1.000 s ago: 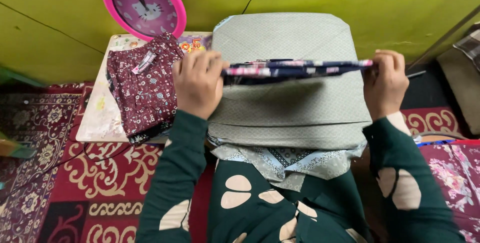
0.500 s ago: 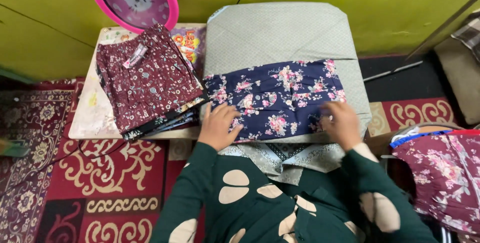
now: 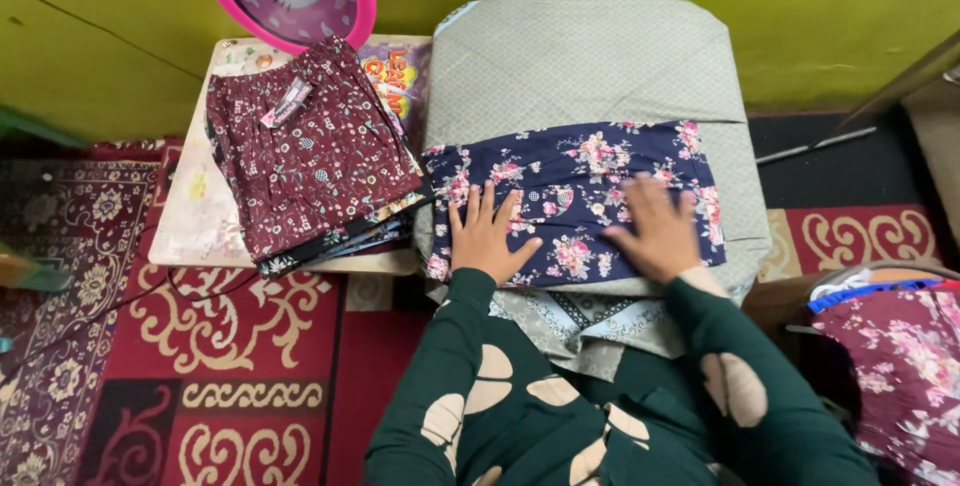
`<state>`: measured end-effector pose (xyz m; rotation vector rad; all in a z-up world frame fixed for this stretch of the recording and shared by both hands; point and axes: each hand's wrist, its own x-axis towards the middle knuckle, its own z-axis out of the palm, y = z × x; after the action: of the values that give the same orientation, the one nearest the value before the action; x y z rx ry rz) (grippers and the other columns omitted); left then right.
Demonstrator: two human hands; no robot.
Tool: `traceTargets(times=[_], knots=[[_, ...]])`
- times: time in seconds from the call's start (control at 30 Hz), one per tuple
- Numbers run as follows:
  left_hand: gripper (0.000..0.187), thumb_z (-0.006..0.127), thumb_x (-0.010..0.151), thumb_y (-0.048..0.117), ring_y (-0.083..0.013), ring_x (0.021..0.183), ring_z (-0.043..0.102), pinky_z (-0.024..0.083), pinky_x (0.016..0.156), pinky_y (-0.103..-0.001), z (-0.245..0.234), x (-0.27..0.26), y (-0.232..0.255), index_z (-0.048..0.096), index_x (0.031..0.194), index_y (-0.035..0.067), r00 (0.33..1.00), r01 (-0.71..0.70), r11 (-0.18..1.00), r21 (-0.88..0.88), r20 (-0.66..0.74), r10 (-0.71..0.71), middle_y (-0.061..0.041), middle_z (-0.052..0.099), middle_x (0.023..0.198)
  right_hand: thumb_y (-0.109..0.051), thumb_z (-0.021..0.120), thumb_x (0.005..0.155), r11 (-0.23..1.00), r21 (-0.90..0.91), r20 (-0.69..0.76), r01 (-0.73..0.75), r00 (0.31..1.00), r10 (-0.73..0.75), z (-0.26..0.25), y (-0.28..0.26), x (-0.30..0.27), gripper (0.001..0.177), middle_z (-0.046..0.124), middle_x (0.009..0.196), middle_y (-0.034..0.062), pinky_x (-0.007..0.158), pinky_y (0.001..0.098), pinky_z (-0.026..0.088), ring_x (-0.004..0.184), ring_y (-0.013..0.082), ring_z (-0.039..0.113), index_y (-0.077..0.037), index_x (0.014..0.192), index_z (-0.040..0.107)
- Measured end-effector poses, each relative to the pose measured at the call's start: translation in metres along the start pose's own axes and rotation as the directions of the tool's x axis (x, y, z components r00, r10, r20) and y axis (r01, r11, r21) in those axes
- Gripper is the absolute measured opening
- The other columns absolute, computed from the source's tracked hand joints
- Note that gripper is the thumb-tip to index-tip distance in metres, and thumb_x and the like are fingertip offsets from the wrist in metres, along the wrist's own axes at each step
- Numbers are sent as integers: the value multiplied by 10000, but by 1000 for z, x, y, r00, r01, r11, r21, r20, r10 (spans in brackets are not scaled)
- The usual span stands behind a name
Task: Folding floral patterned garments on a workspace cushion.
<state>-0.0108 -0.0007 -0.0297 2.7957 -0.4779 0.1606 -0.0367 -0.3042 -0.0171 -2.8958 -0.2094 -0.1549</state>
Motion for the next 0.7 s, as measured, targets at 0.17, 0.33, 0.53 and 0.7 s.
traceTargets(times=[0.17, 0.33, 0.53, 0.7], knots=[[921, 573, 799, 734, -378, 1539, 211, 46, 1200, -682, 2, 1, 2, 378, 1551, 239, 1000, 19, 999, -34, -14, -19, -178, 308, 1635, -768, 345, 983, 972, -14, 48, -234, 971, 235, 0, 17, 10, 906, 197, 1713, 170, 1202, 722, 37, 1575, 335, 189, -141, 1632, 277], [922, 595, 774, 698, -372, 1539, 217, 66, 1193, -690, -3, 2, 3, 381, 1545, 240, 1000, 25, 999, -30, -16, -26, -171, 306, 1637, -856, 300, 929, 991, 3, 7, 136, 991, -136, 37, -53, 41, 988, 325, 1672, 120, 1190, 661, 66, 1571, 230, 237, -163, 1633, 298], [934, 643, 734, 666, -358, 1536, 227, 85, 1199, -682, 1, 2, 2, 392, 1534, 255, 999, 21, 999, -33, -37, -22, -156, 313, 1635, -860, 311, 918, 960, 22, 36, 279, 959, -279, 47, -67, 86, 987, 284, 1690, 92, 1194, 689, 18, 1556, 250, 254, -200, 1647, 244], [915, 607, 752, 688, -344, 1548, 208, 80, 1204, -675, -4, 2, 3, 386, 1532, 261, 999, 32, 997, -64, -26, -34, -146, 303, 1641, -826, 338, 956, 998, 56, 74, -19, 997, 15, 10, 2, 95, 906, 337, 1675, 54, 1178, 735, 28, 1561, 250, 251, -229, 1637, 309]])
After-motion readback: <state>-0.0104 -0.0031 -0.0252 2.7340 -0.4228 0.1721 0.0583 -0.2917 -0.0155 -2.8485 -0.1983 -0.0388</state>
